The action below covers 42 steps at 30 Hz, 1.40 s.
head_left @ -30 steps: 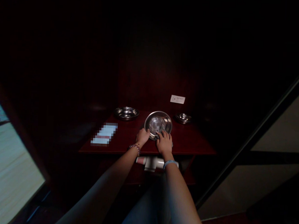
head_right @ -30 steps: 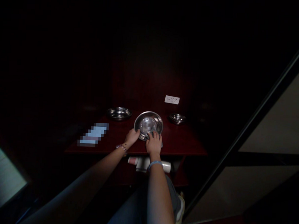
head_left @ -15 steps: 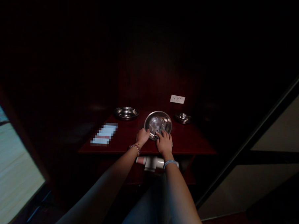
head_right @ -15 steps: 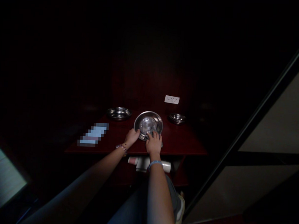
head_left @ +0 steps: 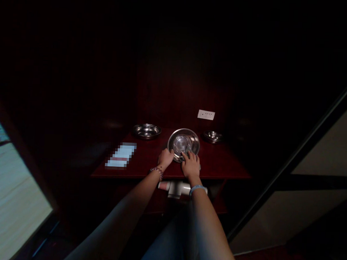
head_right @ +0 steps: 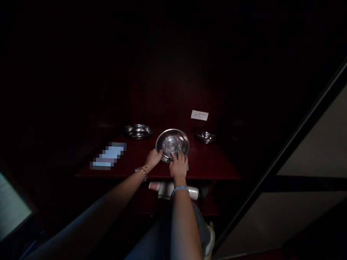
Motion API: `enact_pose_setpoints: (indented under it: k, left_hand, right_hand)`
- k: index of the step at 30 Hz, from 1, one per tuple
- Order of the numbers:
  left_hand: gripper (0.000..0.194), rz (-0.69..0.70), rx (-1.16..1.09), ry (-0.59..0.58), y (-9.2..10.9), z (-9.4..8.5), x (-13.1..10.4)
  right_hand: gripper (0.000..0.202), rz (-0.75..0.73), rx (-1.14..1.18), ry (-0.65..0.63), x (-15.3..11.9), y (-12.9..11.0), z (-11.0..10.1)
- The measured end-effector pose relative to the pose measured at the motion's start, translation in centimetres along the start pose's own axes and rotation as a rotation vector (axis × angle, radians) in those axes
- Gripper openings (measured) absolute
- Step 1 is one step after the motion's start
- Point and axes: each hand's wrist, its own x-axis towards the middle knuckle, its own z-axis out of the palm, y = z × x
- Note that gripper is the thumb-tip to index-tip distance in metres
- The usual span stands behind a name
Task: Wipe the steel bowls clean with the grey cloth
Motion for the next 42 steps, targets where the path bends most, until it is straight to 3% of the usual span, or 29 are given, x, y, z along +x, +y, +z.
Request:
enact_pose_setpoints:
  k: [20,42]
  left_hand:
    - [0.034,0.000,-0.025,0.027,0.6,-0.6,-0.9]
    - [0.037,-0.005,0.012,-0.009,-0.3,0.3,0.3]
  right_hand:
    - [0.043,-0.003,0.012,0.039,0.0,0.1,0.3]
    - [0.042,0.002,0.004,0.010,0.0,0.1,0.1]
